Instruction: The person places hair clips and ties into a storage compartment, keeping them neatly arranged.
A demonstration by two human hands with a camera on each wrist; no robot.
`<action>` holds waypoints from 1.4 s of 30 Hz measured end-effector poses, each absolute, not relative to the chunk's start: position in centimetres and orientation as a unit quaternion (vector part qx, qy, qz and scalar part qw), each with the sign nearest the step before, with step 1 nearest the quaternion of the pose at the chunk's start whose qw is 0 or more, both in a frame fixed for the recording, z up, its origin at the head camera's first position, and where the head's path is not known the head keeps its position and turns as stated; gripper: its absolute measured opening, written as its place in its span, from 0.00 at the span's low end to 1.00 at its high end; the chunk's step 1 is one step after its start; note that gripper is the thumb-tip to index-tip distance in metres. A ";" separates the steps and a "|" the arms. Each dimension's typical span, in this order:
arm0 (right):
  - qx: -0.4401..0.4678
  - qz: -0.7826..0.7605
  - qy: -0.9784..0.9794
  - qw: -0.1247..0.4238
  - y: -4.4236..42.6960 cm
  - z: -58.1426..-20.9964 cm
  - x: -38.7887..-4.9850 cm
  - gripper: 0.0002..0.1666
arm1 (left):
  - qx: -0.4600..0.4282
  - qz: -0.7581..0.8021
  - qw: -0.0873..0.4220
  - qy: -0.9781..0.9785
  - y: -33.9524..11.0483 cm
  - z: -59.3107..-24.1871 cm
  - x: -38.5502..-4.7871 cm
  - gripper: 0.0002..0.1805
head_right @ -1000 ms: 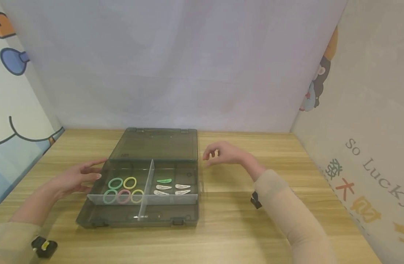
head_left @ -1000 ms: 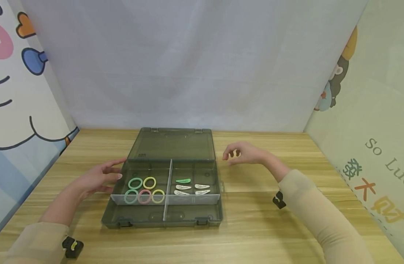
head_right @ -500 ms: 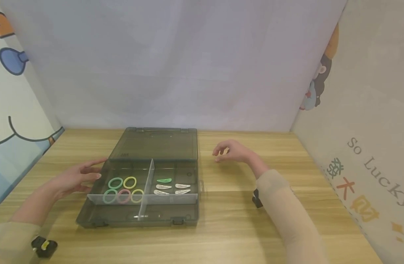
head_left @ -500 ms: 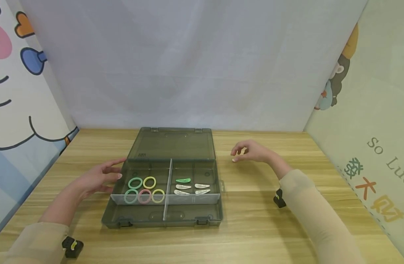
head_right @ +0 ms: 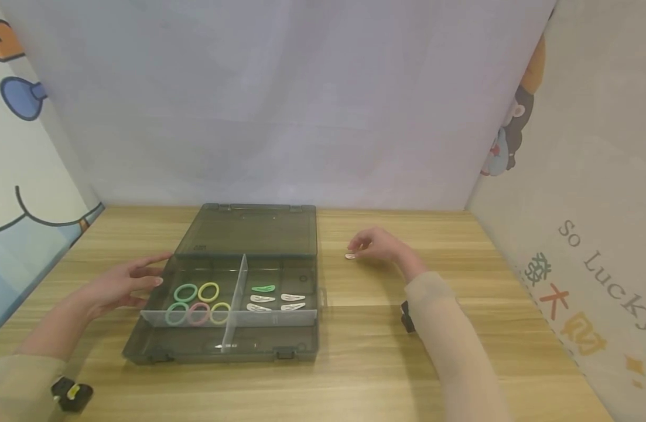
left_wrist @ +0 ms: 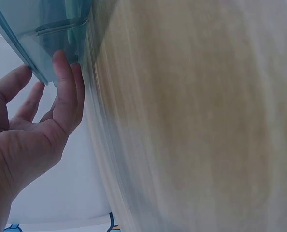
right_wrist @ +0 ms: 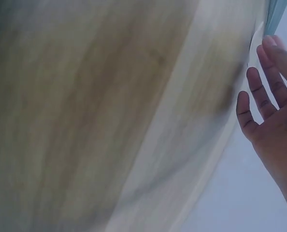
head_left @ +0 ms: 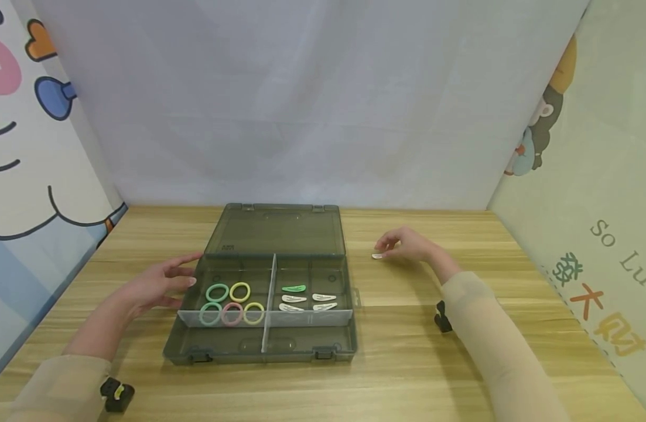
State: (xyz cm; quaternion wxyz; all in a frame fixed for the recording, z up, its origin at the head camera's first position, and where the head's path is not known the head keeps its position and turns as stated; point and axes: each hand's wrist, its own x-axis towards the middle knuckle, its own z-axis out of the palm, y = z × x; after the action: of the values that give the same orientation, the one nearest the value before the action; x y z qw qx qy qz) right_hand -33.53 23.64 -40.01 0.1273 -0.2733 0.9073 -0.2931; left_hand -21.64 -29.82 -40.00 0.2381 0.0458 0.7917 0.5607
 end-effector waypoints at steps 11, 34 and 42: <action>-0.248 -0.294 0.913 0.140 22.8 -40.7 -34.1 0.10 | 0.045 0.560 0.241 0.791 -29.9 -40.2 -21.7 0.42; -0.226 -0.295 0.917 0.144 21.8 -40.0 -33.3 0.06 | 0.046 0.559 0.240 0.792 -29.7 -39.8 -21.5 0.41; -0.215 -0.299 0.918 0.149 21.7 -40.0 -33.2 0.07 | 0.044 0.560 0.241 0.791 -29.8 -39.9 -21.6 0.41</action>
State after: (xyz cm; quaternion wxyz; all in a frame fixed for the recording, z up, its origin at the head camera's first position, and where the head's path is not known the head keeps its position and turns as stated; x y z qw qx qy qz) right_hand -33.21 21.74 -40.00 0.1495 -0.2150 0.9176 -0.2990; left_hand -21.56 -29.82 -39.92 0.2412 0.0445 0.7912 0.5602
